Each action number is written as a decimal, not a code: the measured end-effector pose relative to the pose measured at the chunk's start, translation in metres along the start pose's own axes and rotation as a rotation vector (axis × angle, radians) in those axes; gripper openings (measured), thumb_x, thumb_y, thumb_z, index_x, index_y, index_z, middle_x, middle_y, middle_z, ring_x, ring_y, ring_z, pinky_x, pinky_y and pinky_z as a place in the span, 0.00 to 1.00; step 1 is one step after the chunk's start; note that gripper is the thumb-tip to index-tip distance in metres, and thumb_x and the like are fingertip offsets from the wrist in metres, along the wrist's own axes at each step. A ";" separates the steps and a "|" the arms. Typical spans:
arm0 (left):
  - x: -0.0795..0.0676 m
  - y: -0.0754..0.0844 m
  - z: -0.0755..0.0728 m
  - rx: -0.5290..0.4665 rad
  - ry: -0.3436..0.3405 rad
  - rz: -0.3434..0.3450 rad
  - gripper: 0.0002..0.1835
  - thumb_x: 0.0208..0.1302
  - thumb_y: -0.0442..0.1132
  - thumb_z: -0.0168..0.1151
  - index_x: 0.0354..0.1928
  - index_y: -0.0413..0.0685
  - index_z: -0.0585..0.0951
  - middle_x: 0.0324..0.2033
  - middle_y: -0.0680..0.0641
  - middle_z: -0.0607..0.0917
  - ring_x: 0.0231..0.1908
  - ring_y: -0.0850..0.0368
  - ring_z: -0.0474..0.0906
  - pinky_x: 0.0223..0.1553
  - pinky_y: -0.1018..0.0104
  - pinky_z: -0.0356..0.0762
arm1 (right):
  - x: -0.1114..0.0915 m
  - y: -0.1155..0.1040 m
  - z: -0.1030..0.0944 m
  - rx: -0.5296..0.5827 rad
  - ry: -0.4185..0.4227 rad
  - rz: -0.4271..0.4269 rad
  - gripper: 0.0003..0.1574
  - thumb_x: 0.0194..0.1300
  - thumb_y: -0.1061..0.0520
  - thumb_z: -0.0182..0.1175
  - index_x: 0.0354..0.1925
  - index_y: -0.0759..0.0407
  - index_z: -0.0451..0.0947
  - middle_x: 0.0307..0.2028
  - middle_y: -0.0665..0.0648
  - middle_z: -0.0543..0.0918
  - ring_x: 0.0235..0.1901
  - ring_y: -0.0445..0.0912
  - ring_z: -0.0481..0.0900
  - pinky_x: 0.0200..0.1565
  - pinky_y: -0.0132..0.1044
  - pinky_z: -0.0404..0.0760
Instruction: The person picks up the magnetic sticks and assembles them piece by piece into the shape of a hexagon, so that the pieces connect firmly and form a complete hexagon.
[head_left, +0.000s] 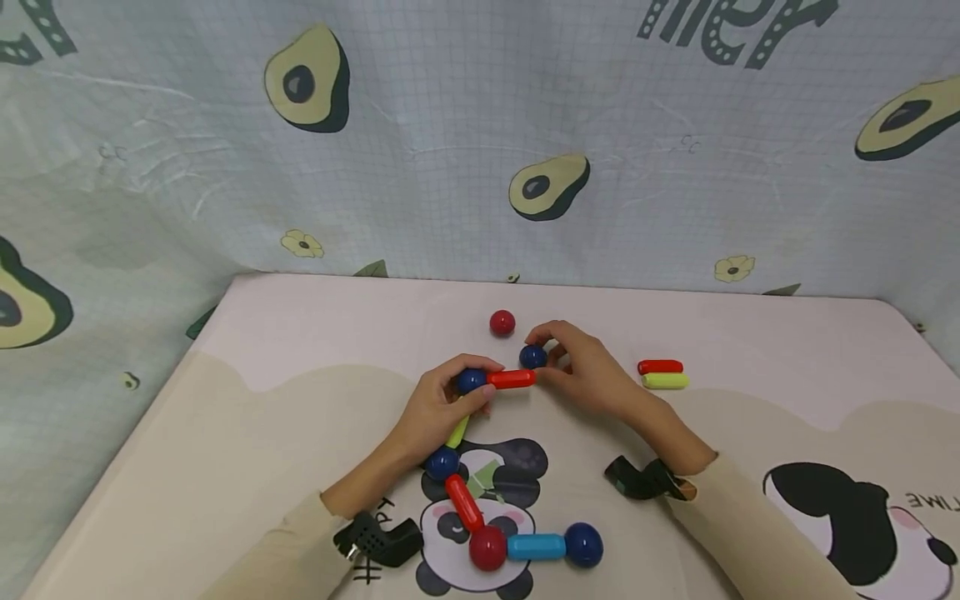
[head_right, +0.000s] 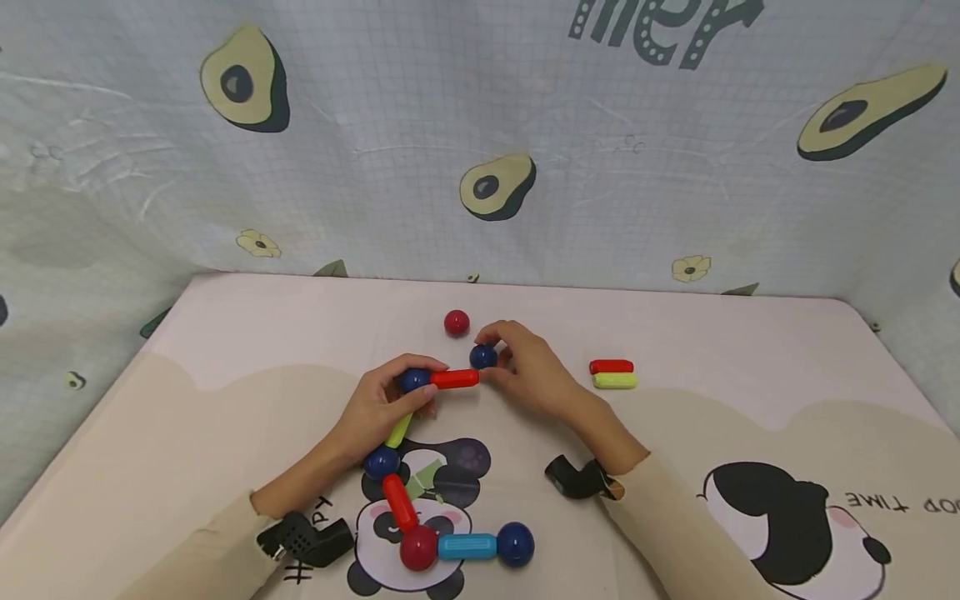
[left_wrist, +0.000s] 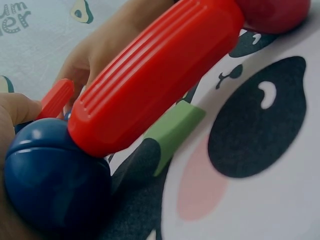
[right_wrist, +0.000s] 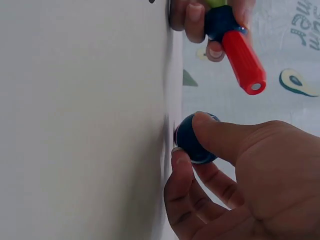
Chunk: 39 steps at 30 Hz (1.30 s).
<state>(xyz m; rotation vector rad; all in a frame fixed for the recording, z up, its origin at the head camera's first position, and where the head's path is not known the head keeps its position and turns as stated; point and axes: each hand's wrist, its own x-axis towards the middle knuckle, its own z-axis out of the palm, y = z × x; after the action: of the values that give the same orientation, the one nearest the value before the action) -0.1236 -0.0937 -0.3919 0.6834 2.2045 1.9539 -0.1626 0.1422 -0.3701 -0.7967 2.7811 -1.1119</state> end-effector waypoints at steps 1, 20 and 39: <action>0.000 0.000 0.000 0.000 -0.002 0.000 0.15 0.67 0.35 0.59 0.55 0.44 0.77 0.29 0.40 0.81 0.31 0.47 0.77 0.36 0.69 0.73 | -0.003 0.000 -0.001 -0.002 0.008 0.004 0.27 0.59 0.64 0.67 0.55 0.56 0.70 0.49 0.55 0.76 0.41 0.47 0.77 0.40 0.38 0.80; 0.000 0.000 0.001 0.012 0.013 -0.021 0.15 0.67 0.35 0.60 0.55 0.45 0.78 0.28 0.41 0.81 0.31 0.47 0.77 0.35 0.69 0.73 | -0.029 -0.018 -0.030 0.044 -0.036 -0.143 0.27 0.52 0.68 0.70 0.50 0.52 0.79 0.48 0.51 0.72 0.45 0.44 0.76 0.41 0.38 0.81; 0.000 -0.001 0.000 0.027 0.037 -0.032 0.14 0.65 0.35 0.61 0.52 0.45 0.77 0.33 0.43 0.80 0.32 0.51 0.78 0.40 0.65 0.75 | -0.028 -0.021 -0.023 0.096 -0.025 -0.079 0.29 0.57 0.61 0.69 0.58 0.54 0.74 0.49 0.49 0.79 0.45 0.43 0.79 0.44 0.34 0.79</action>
<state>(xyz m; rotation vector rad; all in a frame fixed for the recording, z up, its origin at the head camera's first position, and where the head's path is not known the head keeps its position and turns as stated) -0.1233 -0.0935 -0.3926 0.6164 2.2529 1.9407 -0.1343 0.1573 -0.3431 -0.9097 2.6744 -1.2283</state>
